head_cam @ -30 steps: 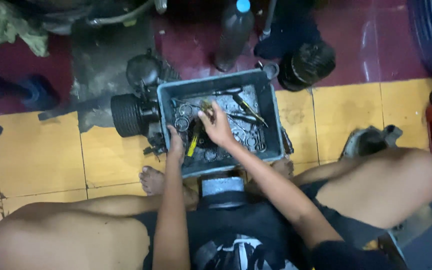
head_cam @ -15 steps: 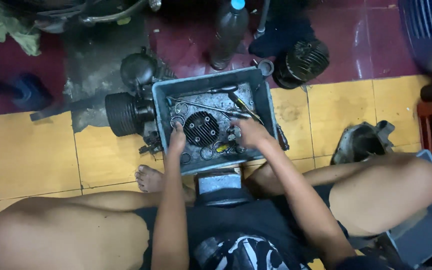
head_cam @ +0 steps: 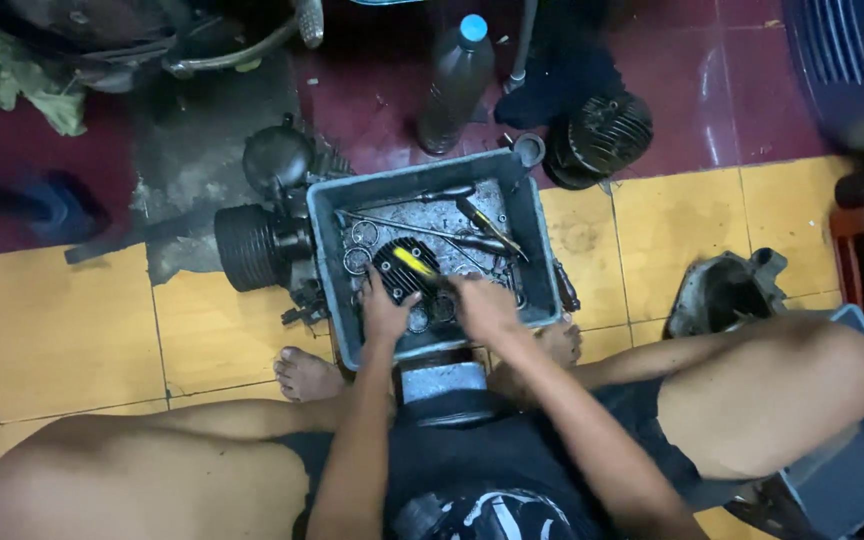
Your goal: The person scrubs various engine parts, including a cylinder head and a circular metal disc, using a yellow-handled brush inside a grey plastic tray. The person repeatedly dips the parts into the tray and scrubs them to remove grime.
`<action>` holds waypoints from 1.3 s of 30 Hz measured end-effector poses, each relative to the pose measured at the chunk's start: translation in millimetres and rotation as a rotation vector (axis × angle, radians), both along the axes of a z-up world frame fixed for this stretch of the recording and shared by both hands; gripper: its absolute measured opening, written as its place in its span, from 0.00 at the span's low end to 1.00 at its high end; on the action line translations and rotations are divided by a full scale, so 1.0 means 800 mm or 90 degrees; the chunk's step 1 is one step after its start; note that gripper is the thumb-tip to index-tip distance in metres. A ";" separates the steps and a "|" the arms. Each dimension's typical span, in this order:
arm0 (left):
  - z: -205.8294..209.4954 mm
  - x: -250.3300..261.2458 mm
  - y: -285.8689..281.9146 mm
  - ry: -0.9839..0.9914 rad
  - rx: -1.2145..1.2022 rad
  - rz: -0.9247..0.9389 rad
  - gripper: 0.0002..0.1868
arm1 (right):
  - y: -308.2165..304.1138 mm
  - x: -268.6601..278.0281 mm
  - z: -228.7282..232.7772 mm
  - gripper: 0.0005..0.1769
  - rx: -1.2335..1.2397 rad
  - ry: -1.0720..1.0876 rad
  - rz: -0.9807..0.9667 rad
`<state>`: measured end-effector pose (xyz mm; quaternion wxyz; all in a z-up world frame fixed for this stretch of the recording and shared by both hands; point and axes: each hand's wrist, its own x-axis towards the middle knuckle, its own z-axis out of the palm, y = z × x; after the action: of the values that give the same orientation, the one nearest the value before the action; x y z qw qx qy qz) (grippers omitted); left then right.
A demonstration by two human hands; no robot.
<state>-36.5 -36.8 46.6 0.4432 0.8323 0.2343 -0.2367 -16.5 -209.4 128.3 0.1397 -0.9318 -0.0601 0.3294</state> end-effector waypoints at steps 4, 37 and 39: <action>-0.020 -0.004 -0.002 -0.047 0.011 0.016 0.54 | 0.028 0.016 -0.051 0.16 0.033 -0.076 0.018; -0.024 0.027 0.010 -0.011 0.045 -0.138 0.52 | 0.034 0.031 -0.004 0.11 0.001 0.042 -0.006; -0.032 0.023 0.009 -0.024 0.033 -0.102 0.49 | 0.063 0.054 0.052 0.16 0.060 -0.006 -0.033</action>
<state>-17.8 -30.0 21.0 0.4054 0.8639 0.1645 -0.2497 26.4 -158.7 169.5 0.1916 -0.9270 -0.0520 0.3182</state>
